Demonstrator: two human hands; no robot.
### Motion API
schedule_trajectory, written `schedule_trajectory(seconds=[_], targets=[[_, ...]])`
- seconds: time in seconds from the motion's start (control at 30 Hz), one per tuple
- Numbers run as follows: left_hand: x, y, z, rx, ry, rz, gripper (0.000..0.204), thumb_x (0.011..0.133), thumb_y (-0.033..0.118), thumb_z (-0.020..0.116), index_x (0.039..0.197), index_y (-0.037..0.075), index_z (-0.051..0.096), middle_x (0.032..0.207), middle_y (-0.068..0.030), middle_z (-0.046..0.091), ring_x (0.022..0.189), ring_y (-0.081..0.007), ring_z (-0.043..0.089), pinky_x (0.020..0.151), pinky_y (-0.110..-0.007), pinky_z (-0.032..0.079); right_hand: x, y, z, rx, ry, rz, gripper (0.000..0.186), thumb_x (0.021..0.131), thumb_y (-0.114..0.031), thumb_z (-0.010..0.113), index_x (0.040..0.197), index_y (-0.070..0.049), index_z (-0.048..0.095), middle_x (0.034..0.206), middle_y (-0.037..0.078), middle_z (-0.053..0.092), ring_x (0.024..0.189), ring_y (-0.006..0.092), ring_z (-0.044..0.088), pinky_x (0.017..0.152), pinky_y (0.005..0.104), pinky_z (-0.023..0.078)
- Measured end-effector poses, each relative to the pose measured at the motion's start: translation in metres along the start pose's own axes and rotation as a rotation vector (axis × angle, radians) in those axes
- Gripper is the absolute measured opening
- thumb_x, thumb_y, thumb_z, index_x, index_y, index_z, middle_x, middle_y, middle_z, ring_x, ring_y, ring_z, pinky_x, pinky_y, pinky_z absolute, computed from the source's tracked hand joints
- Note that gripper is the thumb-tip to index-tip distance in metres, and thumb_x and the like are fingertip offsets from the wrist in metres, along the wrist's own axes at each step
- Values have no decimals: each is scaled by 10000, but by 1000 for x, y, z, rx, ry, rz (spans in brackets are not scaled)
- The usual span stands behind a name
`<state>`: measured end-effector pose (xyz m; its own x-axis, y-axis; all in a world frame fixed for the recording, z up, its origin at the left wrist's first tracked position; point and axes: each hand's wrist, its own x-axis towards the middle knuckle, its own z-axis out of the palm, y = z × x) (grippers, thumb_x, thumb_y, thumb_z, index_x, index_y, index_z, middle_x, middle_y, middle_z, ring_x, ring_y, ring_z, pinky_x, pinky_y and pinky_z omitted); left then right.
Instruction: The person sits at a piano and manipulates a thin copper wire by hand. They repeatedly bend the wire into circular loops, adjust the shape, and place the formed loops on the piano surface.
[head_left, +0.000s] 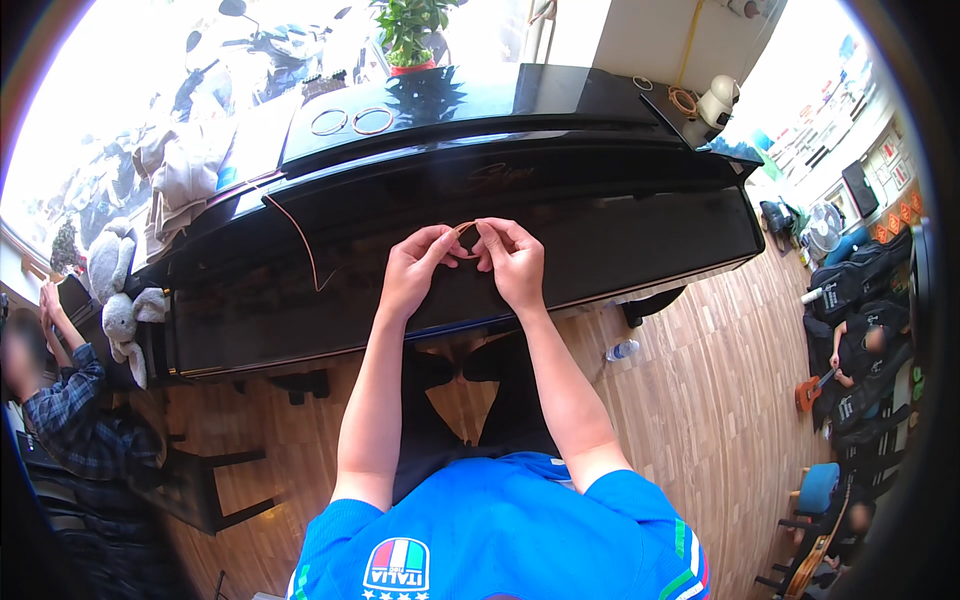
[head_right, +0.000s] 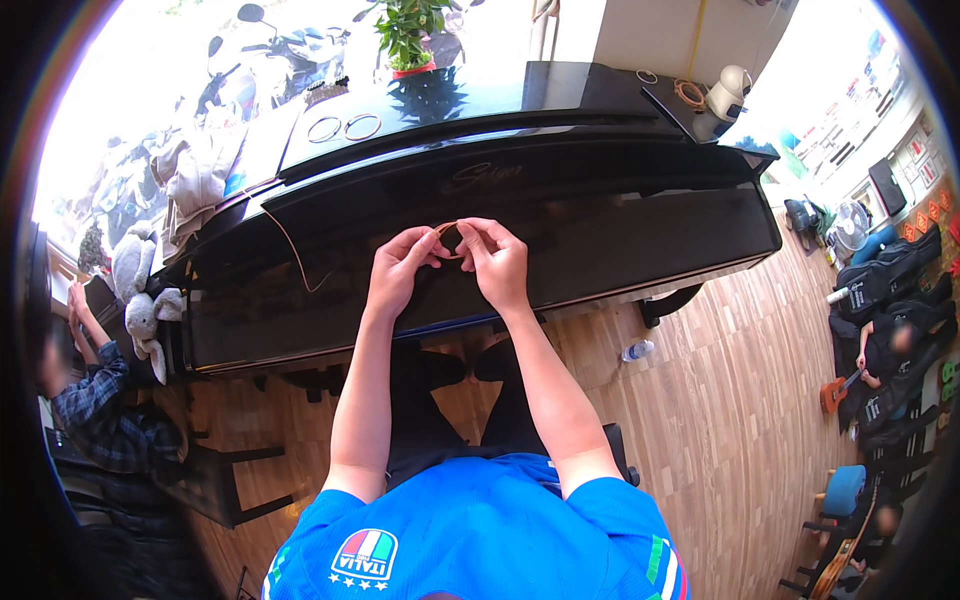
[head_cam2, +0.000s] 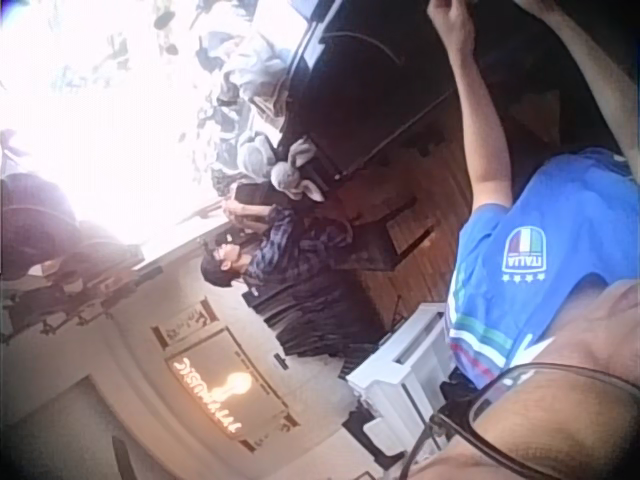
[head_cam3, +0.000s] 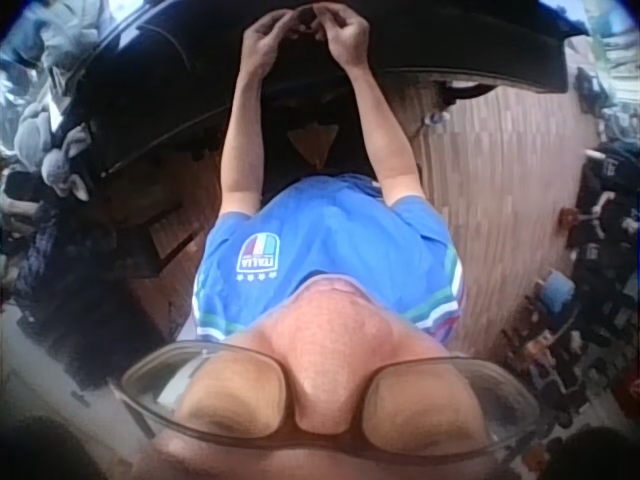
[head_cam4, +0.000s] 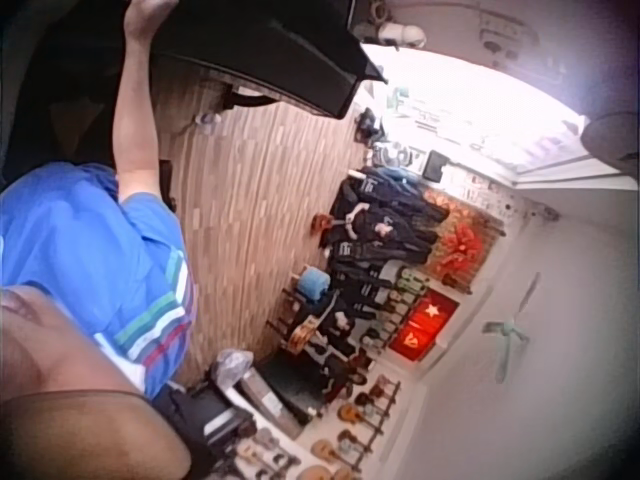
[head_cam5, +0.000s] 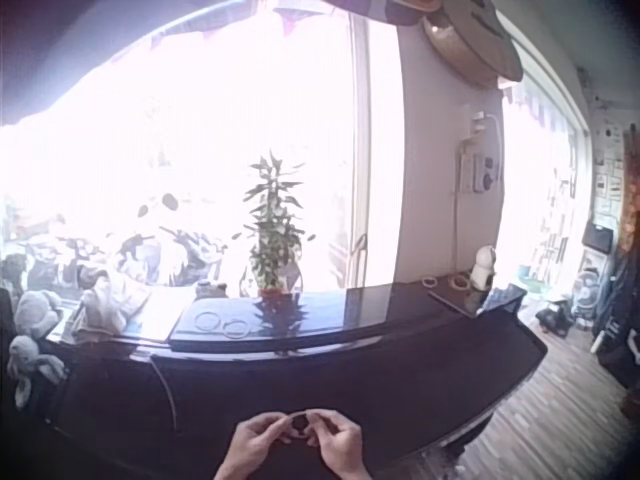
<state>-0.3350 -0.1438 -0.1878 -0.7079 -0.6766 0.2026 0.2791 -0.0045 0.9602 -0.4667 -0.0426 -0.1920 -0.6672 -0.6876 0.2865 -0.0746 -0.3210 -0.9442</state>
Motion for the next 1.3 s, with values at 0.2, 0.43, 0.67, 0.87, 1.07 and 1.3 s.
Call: schedule_trajectory(seconds=[0.2, 0.43, 0.67, 0.87, 1.07, 1.3], targets=[[2, -8, -11, -205, -114, -48, 295, 1037, 227, 570, 1171, -24, 649, 926, -53, 683, 856, -131, 663, 812, -276, 534, -1, -4, 1, -64, -41, 10, 220, 979, -207, 676, 1060, -7, 720, 734, 34, 683, 578, 64, 593, 525, 210, 475], [-2, 4, 3, -165, -27, -1, 325, 1035, 206, 569, 1259, -24, 617, 1029, -90, 712, 964, -158, 686, 869, -294, 538, 2, -1, -1, -5, 33, 5, 219, 1003, -189, 636, 1049, 17, 695, 732, 41, 678, 560, 64, 589, 518, 205, 471], [-4, 10, 2, -45, -114, -35, 349, 971, 138, 668, 1265, -43, 620, 1079, -142, 731, 1016, -197, 701, 903, -308, 545, 2, -5, -4, 28, 6, 56, 231, 1021, -198, 604, 1054, 17, 682, 722, 44, 675, 555, 69, 594, 518, 206, 472], [-4, 4, -3, 9, -108, -55, 230, 934, 98, 713, 1114, -46, 701, 1026, -121, 737, 938, -175, 713, 881, -292, 557, 1, -6, -2, -11, -39, 37, 238, 1019, -206, 607, 1040, 17, 688, 711, 41, 677, 559, 71, 602, 521, 209, 476], [-2, -2, -2, -16, -20, 8, 173, 922, 60, 716, 1074, -23, 695, 986, -87, 724, 911, -159, 716, 832, -264, 563, 1, -4, -3, -10, -37, 21, 220, 1010, -196, 623, 1034, 10, 693, 718, 35, 683, 562, 71, 600, 520, 210, 474], [1, -11, 15, -3, 184, 202, 224, 937, 40, 692, 1143, -36, 650, 1048, -101, 706, 893, -157, 720, 741, -243, 573, -1, -6, -1, 31, -93, 5, 208, 1003, -186, 635, 1076, 0, 689, 767, 36, 693, 605, 65, 604, 536, 207, 481]])
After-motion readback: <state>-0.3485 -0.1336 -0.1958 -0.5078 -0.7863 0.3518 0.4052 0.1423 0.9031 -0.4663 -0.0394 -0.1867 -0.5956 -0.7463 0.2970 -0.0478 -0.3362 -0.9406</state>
